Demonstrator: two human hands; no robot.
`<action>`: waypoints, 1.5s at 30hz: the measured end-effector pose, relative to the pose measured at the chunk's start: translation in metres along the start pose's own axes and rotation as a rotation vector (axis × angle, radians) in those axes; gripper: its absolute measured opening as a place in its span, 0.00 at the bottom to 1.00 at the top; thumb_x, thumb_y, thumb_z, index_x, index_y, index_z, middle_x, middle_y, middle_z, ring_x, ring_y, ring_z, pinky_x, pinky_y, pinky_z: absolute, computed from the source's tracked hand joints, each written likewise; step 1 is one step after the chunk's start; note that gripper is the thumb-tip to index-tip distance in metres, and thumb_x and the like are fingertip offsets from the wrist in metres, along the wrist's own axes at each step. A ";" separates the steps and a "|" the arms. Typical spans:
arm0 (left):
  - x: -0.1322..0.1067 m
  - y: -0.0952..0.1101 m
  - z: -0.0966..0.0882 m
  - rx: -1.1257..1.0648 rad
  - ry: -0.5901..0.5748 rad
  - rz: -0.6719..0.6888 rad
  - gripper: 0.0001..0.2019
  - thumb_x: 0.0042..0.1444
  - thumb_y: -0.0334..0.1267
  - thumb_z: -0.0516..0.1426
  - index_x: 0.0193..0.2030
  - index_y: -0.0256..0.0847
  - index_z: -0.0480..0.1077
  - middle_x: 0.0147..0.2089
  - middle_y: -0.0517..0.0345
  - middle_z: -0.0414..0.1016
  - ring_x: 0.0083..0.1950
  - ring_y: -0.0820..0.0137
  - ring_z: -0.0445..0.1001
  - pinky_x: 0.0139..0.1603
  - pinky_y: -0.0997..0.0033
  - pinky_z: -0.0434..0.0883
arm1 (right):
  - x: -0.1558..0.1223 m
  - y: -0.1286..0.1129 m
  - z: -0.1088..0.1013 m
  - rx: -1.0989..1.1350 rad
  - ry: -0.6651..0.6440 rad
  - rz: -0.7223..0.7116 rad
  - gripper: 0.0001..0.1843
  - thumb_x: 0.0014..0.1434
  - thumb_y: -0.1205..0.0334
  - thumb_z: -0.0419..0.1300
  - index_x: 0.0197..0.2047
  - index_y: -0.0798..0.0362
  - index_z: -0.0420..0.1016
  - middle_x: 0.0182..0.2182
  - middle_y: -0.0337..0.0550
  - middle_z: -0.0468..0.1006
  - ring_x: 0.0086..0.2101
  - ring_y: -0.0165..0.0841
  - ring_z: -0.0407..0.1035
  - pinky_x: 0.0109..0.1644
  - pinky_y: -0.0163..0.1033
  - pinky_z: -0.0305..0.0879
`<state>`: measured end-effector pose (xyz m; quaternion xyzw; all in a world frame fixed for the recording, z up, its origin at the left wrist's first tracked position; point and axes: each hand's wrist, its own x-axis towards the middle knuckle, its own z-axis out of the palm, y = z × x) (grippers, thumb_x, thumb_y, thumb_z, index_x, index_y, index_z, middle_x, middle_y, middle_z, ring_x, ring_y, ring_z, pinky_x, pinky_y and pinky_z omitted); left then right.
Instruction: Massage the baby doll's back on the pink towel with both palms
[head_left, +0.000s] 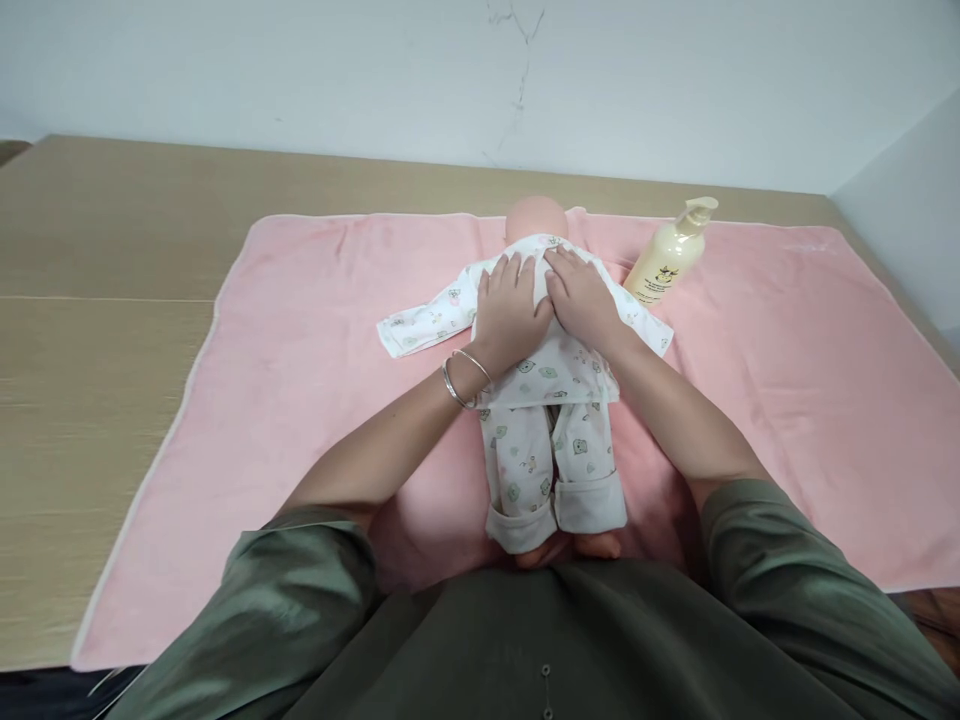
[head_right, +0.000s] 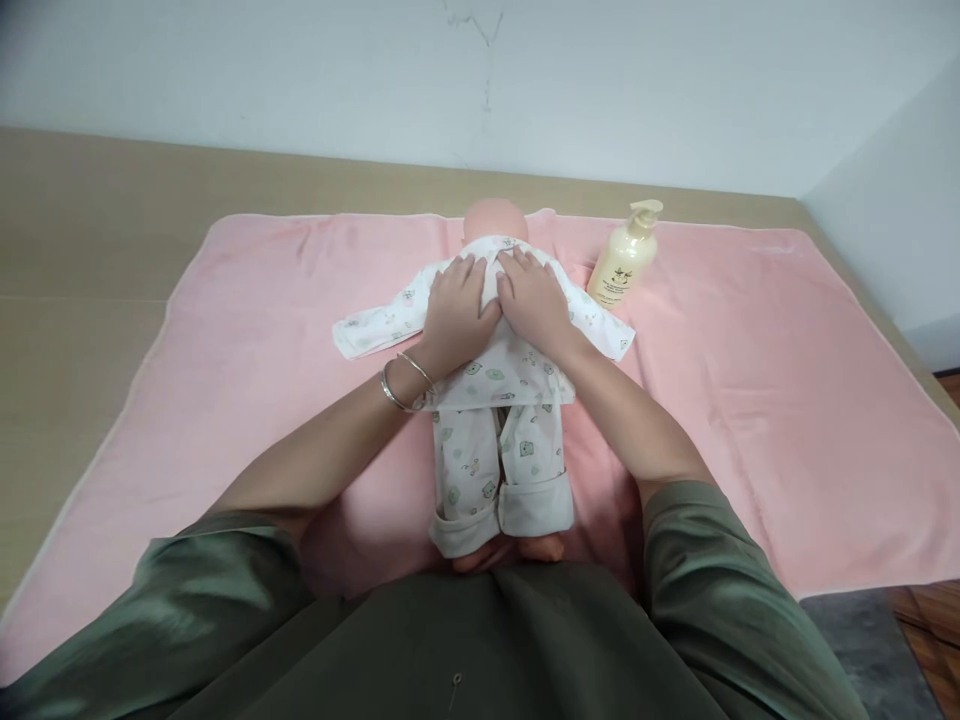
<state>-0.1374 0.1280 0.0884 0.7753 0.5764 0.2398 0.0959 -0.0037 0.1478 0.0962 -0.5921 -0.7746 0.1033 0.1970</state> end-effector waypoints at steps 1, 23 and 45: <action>-0.003 0.003 0.000 0.003 0.007 0.001 0.30 0.63 0.40 0.49 0.70 0.30 0.58 0.74 0.37 0.56 0.76 0.50 0.52 0.76 0.42 0.50 | 0.002 0.002 0.000 0.018 0.000 0.014 0.28 0.71 0.61 0.40 0.69 0.58 0.61 0.70 0.53 0.59 0.70 0.44 0.51 0.74 0.60 0.47; 0.028 -0.035 0.010 -0.303 0.108 -0.080 0.21 0.63 0.38 0.47 0.58 0.38 0.72 0.64 0.48 0.73 0.67 0.61 0.68 0.73 0.56 0.61 | -0.028 -0.028 0.011 -0.150 0.088 0.024 0.30 0.68 0.66 0.42 0.71 0.66 0.57 0.69 0.60 0.58 0.69 0.51 0.51 0.73 0.59 0.50; 0.015 -0.028 0.019 -0.168 0.165 -0.040 0.26 0.64 0.43 0.44 0.62 0.31 0.67 0.67 0.40 0.68 0.71 0.54 0.63 0.75 0.50 0.57 | -0.006 -0.003 0.008 -0.095 0.014 -0.020 0.30 0.68 0.62 0.41 0.71 0.61 0.57 0.71 0.55 0.57 0.70 0.45 0.49 0.74 0.59 0.44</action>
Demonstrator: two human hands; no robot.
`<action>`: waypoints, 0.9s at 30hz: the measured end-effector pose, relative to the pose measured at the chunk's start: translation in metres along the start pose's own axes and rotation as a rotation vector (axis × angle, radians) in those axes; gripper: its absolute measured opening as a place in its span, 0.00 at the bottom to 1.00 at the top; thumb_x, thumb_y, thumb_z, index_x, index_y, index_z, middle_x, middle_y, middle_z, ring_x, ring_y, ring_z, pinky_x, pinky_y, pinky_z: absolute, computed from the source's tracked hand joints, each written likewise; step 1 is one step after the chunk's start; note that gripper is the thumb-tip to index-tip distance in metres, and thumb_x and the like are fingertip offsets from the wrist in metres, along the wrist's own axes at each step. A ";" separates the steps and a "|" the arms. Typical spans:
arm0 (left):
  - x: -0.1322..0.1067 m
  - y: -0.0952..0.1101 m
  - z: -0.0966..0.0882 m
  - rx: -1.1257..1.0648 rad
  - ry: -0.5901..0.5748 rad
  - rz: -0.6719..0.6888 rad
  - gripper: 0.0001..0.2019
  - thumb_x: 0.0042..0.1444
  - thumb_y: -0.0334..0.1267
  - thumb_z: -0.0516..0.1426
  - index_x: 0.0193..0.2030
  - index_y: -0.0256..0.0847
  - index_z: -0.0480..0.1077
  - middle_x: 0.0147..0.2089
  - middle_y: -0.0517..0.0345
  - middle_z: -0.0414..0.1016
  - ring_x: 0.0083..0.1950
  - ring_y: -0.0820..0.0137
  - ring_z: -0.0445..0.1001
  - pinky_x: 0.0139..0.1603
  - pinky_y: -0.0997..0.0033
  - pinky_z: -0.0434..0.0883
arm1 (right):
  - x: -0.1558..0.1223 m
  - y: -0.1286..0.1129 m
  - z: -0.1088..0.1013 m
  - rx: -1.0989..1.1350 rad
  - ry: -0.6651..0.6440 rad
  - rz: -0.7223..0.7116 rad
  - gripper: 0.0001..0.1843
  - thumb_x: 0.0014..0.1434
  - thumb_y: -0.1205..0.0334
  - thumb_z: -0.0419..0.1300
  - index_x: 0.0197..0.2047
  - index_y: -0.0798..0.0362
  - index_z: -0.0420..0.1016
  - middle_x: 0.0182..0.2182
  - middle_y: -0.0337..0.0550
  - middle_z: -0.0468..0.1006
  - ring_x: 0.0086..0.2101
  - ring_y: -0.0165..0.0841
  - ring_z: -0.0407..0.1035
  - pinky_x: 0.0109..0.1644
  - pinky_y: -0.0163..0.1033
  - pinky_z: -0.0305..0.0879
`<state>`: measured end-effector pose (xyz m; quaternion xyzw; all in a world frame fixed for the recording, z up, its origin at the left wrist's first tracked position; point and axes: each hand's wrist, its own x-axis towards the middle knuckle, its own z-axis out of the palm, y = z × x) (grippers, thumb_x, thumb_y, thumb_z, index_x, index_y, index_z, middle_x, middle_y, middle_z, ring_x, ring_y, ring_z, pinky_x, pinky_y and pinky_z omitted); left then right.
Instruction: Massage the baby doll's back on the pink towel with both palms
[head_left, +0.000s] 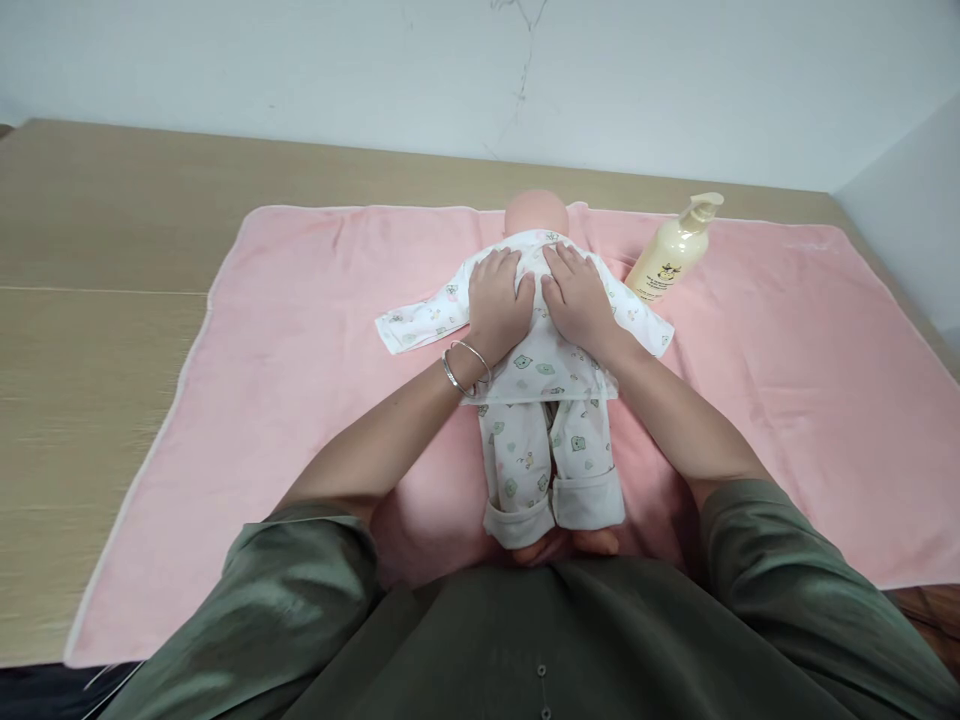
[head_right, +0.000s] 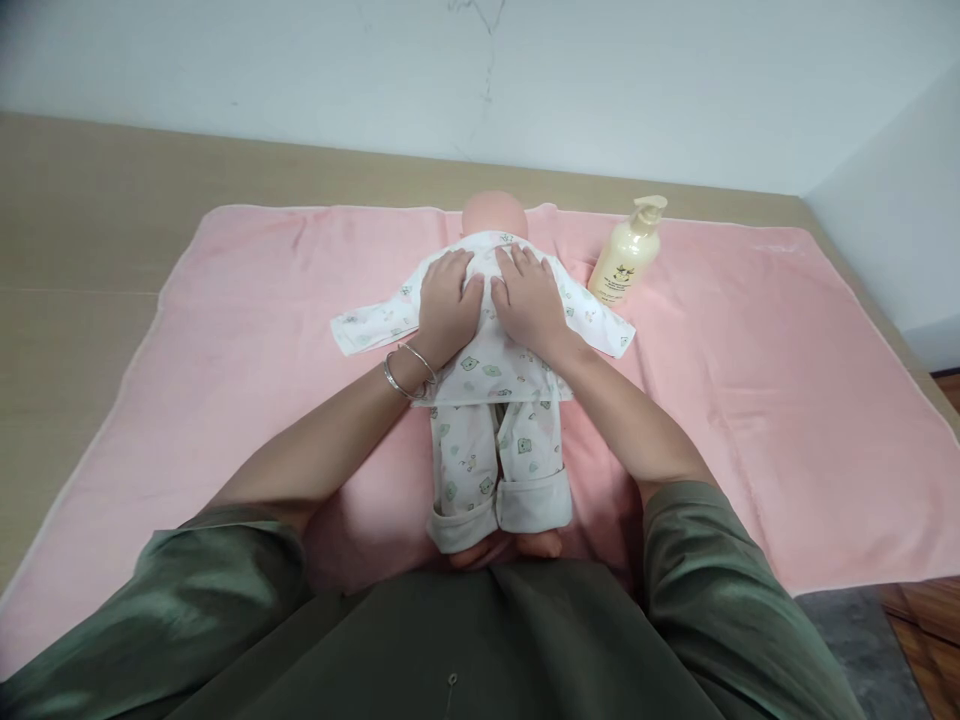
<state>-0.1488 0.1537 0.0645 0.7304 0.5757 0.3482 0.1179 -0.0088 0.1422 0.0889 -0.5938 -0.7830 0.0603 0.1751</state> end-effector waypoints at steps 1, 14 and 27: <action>0.000 0.000 0.000 -0.002 -0.005 0.003 0.26 0.65 0.43 0.43 0.62 0.32 0.67 0.67 0.40 0.68 0.71 0.54 0.63 0.75 0.49 0.57 | 0.000 0.001 0.000 0.000 0.002 -0.007 0.30 0.68 0.62 0.40 0.71 0.61 0.57 0.70 0.55 0.57 0.70 0.45 0.49 0.74 0.59 0.44; 0.007 -0.011 0.002 -0.044 -0.098 -0.017 0.25 0.68 0.44 0.43 0.67 0.37 0.64 0.72 0.44 0.62 0.75 0.57 0.56 0.78 0.49 0.50 | -0.010 -0.012 -0.005 -0.052 -0.054 0.006 0.31 0.70 0.62 0.42 0.72 0.66 0.53 0.71 0.62 0.53 0.71 0.51 0.47 0.74 0.60 0.45; -0.017 0.024 -0.009 0.059 -0.114 0.044 0.28 0.67 0.41 0.44 0.70 0.30 0.57 0.74 0.39 0.55 0.77 0.50 0.50 0.77 0.41 0.47 | 0.006 0.004 -0.012 0.071 -0.068 0.027 0.29 0.71 0.62 0.38 0.71 0.57 0.59 0.71 0.52 0.56 0.71 0.44 0.48 0.75 0.60 0.44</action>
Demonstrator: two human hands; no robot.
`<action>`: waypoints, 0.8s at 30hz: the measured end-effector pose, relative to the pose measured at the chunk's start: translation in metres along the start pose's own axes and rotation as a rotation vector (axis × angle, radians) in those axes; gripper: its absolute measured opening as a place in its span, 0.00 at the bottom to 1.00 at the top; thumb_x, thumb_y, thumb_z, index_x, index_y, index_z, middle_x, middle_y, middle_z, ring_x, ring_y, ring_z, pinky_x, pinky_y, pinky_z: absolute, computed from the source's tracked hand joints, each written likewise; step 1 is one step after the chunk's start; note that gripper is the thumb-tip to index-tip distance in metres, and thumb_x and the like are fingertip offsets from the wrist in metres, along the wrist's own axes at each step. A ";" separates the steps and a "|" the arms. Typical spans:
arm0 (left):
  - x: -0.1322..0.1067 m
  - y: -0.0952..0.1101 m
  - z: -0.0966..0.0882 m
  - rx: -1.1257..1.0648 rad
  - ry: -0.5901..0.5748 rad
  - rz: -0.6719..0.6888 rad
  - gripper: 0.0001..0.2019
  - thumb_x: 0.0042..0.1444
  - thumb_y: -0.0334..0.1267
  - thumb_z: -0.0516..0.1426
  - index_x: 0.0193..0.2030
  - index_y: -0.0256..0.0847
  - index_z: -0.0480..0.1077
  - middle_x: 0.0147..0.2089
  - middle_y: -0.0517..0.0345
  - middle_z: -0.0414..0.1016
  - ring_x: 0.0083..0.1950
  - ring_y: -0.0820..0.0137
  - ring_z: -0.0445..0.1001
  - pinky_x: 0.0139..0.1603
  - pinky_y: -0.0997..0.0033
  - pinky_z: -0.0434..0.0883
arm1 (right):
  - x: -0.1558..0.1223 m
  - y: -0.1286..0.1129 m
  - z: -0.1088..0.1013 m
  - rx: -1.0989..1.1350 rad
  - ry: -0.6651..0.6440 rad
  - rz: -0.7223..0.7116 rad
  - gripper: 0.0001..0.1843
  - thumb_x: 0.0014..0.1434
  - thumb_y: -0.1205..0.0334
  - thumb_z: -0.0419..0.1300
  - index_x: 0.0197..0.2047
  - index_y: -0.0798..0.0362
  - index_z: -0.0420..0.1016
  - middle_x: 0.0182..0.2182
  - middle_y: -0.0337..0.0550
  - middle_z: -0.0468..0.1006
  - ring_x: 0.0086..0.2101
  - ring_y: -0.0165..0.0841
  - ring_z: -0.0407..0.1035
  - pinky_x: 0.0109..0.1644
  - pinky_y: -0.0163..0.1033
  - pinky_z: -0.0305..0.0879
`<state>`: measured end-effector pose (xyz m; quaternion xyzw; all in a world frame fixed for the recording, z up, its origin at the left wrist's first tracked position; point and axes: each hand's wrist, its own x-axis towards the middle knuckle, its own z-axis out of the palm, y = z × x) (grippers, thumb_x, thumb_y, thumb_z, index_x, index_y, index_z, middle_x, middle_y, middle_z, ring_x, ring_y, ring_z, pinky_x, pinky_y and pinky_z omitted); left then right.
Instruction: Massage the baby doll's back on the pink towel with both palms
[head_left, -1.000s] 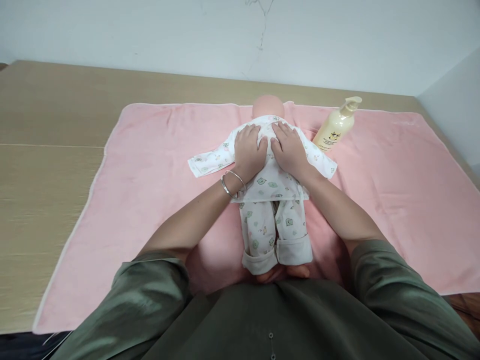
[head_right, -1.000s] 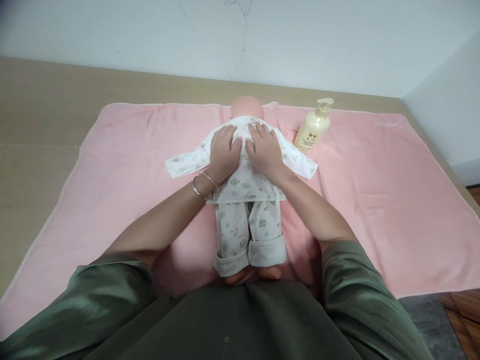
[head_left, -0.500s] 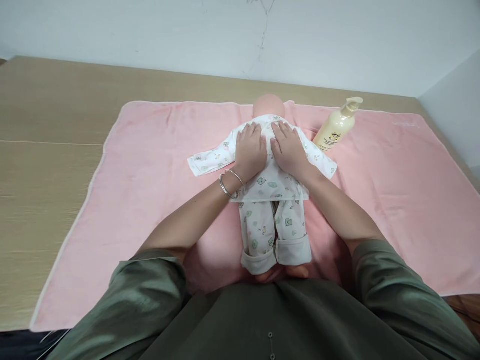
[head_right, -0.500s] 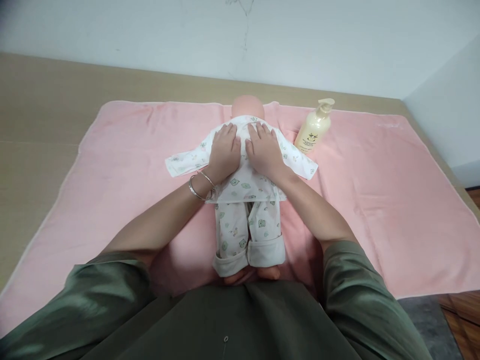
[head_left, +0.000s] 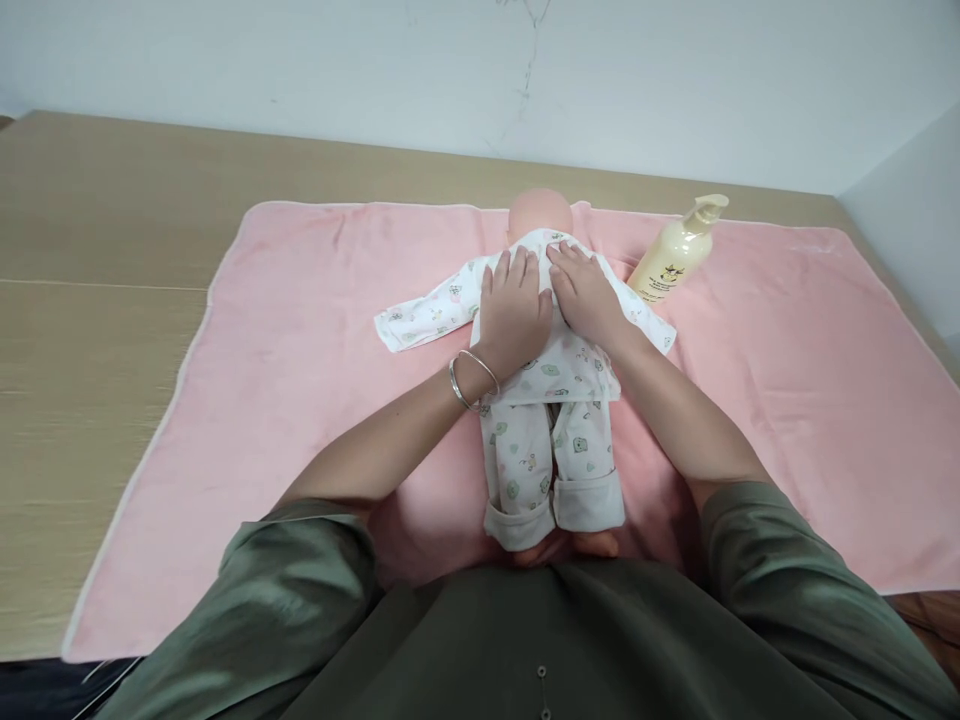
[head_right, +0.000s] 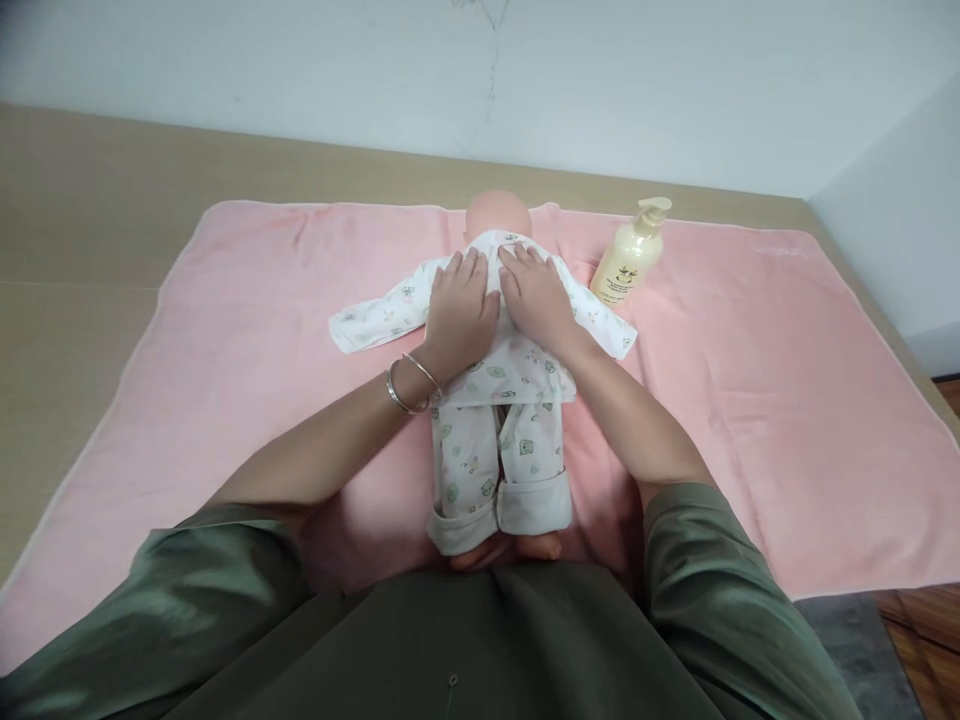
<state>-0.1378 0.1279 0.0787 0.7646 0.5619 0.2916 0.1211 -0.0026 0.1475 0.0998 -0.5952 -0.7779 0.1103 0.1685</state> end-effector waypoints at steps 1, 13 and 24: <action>-0.001 0.003 -0.001 0.011 -0.014 -0.001 0.28 0.66 0.40 0.45 0.70 0.29 0.57 0.75 0.39 0.54 0.77 0.49 0.50 0.77 0.41 0.47 | 0.002 0.002 -0.001 0.008 0.010 0.002 0.29 0.71 0.62 0.37 0.70 0.56 0.60 0.71 0.50 0.58 0.71 0.42 0.49 0.75 0.59 0.43; 0.028 -0.034 0.005 -0.106 0.020 -0.043 0.25 0.65 0.40 0.45 0.66 0.37 0.65 0.71 0.47 0.63 0.75 0.58 0.58 0.78 0.50 0.51 | -0.026 -0.023 0.013 -0.114 0.074 -0.083 0.30 0.67 0.66 0.43 0.70 0.65 0.58 0.70 0.60 0.57 0.70 0.50 0.49 0.74 0.60 0.48; 0.007 -0.007 0.001 -0.012 0.048 -0.011 0.25 0.65 0.37 0.45 0.66 0.33 0.64 0.71 0.41 0.62 0.74 0.51 0.58 0.76 0.40 0.53 | -0.009 -0.006 0.010 -0.041 0.083 -0.010 0.29 0.69 0.65 0.41 0.71 0.59 0.59 0.71 0.53 0.57 0.71 0.47 0.49 0.74 0.58 0.46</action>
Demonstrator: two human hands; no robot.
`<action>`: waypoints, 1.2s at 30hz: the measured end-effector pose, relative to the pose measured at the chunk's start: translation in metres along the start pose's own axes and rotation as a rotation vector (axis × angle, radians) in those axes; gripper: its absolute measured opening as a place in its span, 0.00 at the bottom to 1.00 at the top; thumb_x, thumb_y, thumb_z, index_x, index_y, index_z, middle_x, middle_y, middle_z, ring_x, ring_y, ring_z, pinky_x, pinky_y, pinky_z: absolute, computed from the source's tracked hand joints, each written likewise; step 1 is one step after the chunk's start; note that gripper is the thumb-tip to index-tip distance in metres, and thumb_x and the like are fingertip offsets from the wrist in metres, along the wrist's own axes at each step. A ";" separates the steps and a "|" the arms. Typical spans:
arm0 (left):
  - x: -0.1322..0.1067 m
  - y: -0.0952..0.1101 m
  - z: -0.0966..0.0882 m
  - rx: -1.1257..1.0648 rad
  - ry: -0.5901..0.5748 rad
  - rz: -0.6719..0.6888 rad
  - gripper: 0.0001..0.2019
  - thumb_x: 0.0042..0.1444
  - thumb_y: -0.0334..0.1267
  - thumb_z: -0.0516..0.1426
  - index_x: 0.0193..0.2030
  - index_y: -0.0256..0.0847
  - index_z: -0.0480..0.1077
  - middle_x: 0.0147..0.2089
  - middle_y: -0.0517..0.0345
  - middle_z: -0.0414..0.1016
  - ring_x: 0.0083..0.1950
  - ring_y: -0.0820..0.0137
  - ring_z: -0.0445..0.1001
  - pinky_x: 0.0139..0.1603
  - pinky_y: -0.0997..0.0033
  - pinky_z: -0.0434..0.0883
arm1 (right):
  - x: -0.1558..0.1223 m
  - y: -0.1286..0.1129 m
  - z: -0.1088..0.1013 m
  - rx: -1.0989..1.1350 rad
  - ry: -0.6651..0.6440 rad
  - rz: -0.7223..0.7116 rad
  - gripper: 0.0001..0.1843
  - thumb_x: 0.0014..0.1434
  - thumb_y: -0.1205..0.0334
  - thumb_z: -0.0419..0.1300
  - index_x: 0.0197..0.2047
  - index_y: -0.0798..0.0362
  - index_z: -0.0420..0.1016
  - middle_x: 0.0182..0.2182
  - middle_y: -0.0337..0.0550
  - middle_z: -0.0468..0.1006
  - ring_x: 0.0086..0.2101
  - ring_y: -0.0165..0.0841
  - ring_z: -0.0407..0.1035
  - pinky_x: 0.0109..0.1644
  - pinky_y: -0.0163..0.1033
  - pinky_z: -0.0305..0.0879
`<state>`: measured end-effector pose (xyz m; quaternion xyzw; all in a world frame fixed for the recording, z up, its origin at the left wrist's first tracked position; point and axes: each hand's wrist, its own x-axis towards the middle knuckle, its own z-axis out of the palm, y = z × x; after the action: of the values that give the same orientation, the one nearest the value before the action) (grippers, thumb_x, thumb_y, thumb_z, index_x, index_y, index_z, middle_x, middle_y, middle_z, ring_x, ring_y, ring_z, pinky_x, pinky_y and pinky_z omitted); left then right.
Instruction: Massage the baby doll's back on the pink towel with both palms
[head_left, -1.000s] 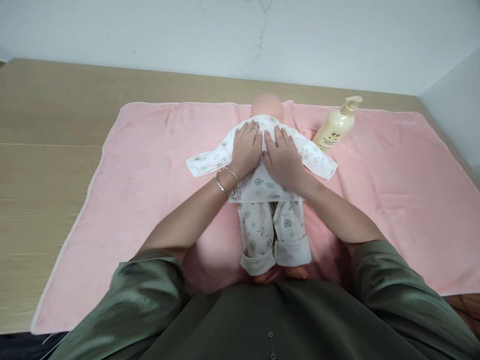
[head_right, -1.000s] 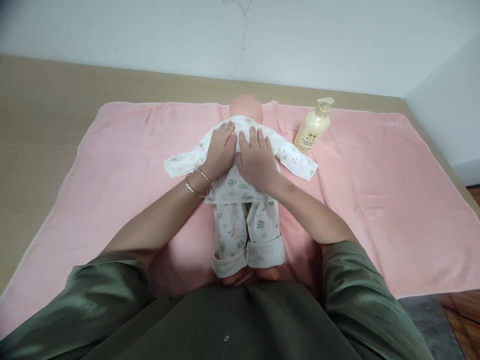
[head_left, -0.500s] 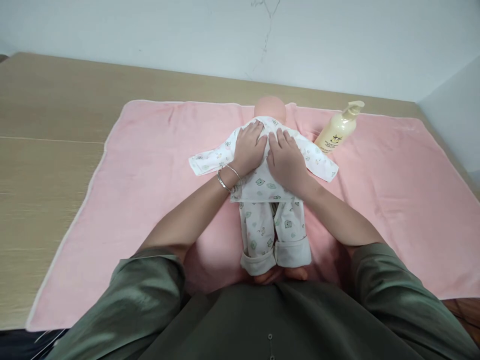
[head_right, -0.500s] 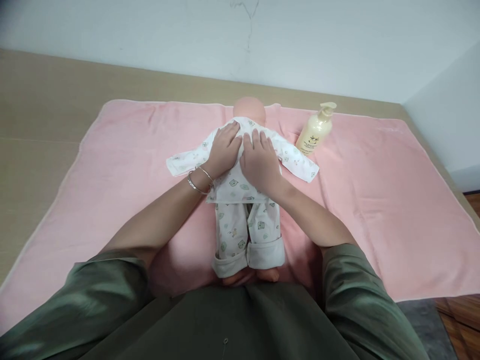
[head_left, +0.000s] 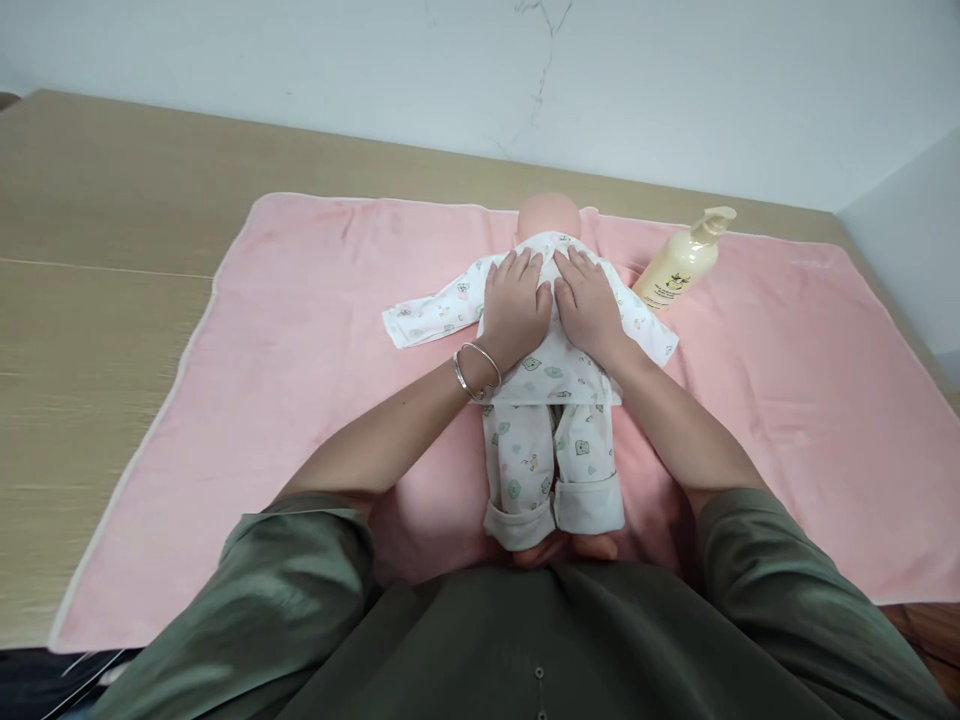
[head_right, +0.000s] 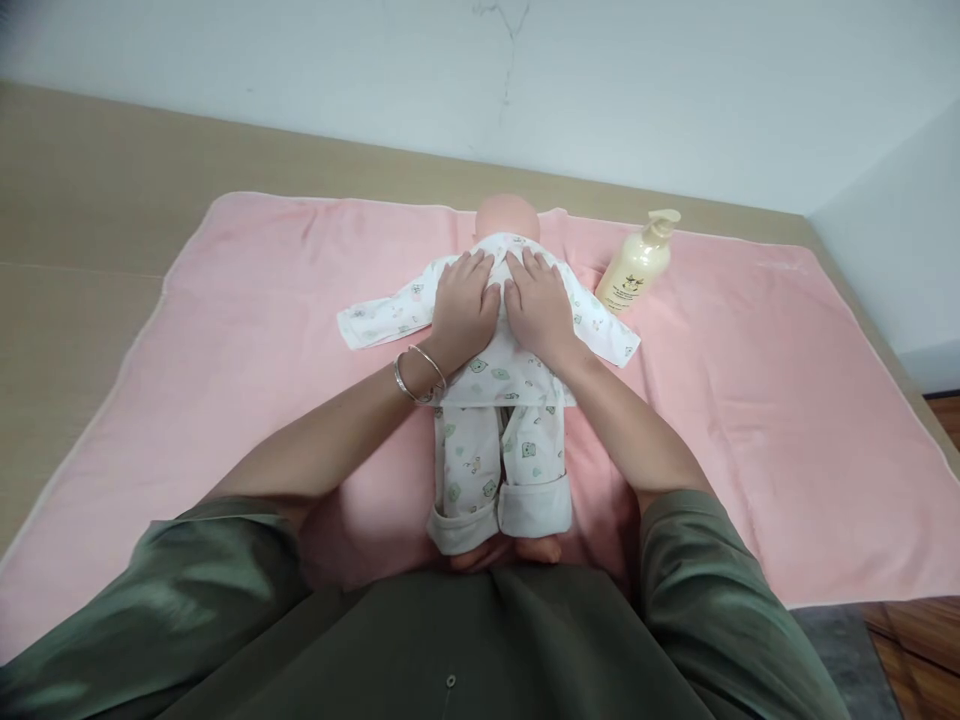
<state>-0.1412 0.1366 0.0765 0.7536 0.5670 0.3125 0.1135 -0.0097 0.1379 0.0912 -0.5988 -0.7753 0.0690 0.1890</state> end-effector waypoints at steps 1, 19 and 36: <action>0.000 -0.001 0.000 -0.005 0.005 0.002 0.25 0.65 0.37 0.45 0.66 0.34 0.64 0.71 0.42 0.63 0.74 0.51 0.58 0.76 0.41 0.53 | -0.001 0.000 0.000 -0.001 0.003 0.003 0.29 0.69 0.65 0.41 0.71 0.59 0.59 0.71 0.53 0.57 0.71 0.47 0.49 0.74 0.59 0.47; 0.015 -0.020 0.002 0.003 -0.003 -0.005 0.24 0.69 0.39 0.42 0.66 0.33 0.65 0.69 0.43 0.66 0.72 0.55 0.61 0.75 0.48 0.57 | -0.017 -0.017 -0.007 -0.094 0.001 -0.121 0.28 0.69 0.66 0.43 0.68 0.63 0.63 0.68 0.59 0.62 0.69 0.50 0.54 0.73 0.57 0.52; 0.018 -0.027 0.010 -0.095 0.034 -0.008 0.25 0.67 0.46 0.44 0.65 0.37 0.66 0.69 0.43 0.66 0.73 0.55 0.61 0.76 0.47 0.54 | -0.015 -0.014 0.005 -0.012 0.048 -0.095 0.30 0.67 0.63 0.43 0.68 0.65 0.61 0.69 0.57 0.61 0.70 0.48 0.51 0.75 0.59 0.48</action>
<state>-0.1539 0.1644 0.0608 0.7399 0.5563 0.3513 0.1406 -0.0208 0.1199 0.0883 -0.5637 -0.7986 0.0410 0.2072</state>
